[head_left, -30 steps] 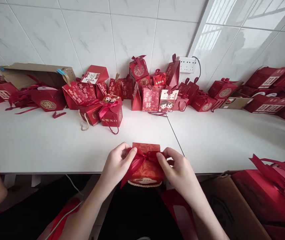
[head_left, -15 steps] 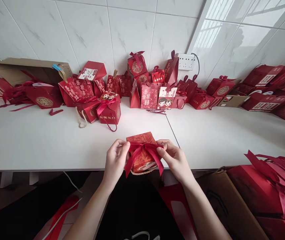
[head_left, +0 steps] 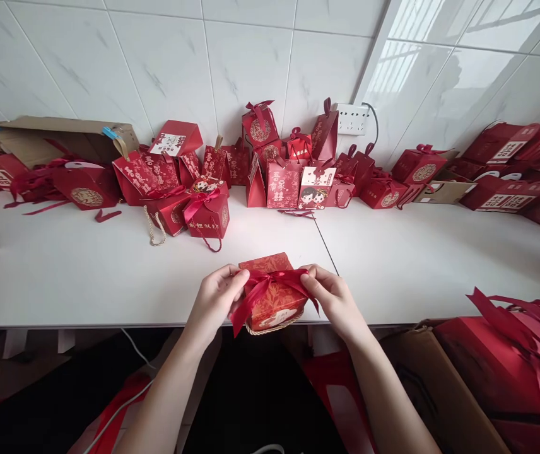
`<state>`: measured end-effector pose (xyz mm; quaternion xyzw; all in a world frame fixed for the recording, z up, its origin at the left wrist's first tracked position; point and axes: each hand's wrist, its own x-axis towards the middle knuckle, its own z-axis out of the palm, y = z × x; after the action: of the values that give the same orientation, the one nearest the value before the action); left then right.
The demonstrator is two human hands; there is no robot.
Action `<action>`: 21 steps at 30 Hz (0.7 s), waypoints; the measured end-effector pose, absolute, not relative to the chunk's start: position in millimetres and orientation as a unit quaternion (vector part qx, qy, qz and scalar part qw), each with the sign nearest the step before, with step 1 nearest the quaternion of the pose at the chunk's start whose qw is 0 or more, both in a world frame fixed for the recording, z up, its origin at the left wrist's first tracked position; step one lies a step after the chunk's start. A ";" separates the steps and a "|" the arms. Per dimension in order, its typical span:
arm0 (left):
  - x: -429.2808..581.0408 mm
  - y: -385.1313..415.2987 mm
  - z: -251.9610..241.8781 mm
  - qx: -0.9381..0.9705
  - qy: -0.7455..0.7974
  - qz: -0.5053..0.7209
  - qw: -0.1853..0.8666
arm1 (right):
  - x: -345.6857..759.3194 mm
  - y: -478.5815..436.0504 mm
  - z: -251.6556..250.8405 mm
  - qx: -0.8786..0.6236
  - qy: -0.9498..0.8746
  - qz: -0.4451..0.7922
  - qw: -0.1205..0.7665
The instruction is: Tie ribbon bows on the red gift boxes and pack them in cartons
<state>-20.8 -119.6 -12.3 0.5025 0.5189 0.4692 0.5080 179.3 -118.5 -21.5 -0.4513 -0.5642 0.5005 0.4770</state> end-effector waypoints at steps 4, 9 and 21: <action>-26.6 -117.9 -20.8 0.496 0.492 0.496 0.516 | 181.7 -116.3 -33.3 -0.404 -0.530 0.554 0.499; -23.5 -121.4 -27.9 0.508 0.505 0.493 0.494 | 174.0 -115.3 -44.8 -0.379 -0.482 0.561 0.557; -25.3 -112.0 -39.5 0.430 0.477 0.534 0.550 | 200.3 -103.1 -48.7 -0.279 -0.646 0.533 0.469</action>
<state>-25.3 -112.0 -39.5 0.4298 0.4767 0.5342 0.5501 200.3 -103.1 -48.7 -0.2792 -0.6465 0.5334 0.4686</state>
